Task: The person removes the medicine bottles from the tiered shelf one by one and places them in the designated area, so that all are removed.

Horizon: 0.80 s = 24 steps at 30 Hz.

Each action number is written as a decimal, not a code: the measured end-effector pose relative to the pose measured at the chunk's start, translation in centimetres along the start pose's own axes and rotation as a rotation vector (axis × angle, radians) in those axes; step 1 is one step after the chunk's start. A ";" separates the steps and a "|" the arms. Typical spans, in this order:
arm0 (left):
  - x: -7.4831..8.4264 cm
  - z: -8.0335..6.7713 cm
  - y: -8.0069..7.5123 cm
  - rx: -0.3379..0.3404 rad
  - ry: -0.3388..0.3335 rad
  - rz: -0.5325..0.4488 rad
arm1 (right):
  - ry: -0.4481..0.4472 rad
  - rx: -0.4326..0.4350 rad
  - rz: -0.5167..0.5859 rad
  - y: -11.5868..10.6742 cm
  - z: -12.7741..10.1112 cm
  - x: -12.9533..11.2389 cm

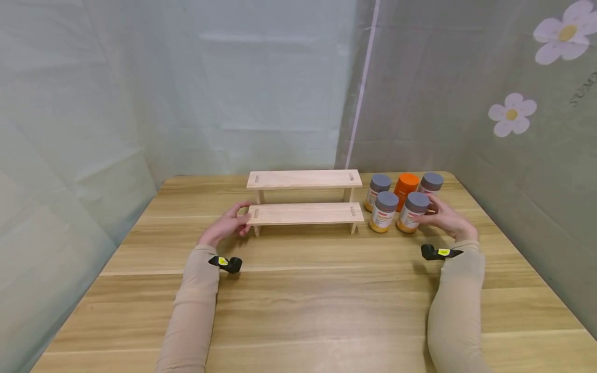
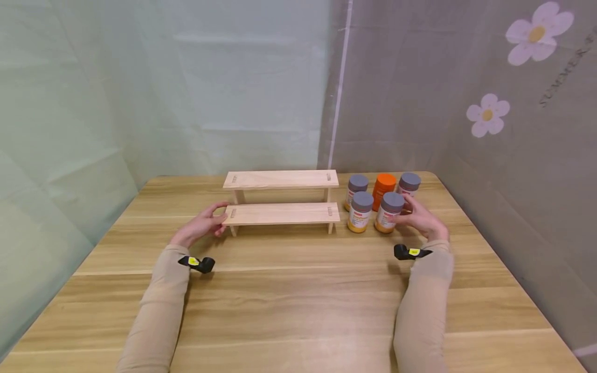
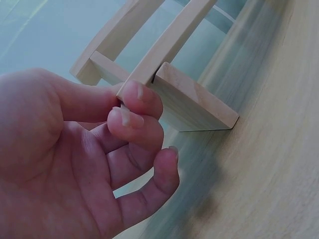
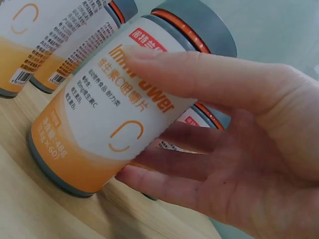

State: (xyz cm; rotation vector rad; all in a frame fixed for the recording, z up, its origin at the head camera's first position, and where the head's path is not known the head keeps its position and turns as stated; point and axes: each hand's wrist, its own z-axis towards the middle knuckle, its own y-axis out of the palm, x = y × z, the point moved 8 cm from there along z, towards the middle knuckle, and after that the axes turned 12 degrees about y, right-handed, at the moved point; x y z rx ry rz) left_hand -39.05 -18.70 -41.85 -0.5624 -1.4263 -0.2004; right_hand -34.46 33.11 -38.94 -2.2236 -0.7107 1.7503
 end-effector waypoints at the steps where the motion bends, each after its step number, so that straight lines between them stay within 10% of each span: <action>1: 0.0 0.0 0.0 0.000 0.001 0.001 | 0.002 -0.002 0.007 0.0 0.0 0.0; 24: 0.0 0.1 0.1 0.009 0.013 0.001 | 0.002 0.153 -0.079 -1.6 -2.0 -2.9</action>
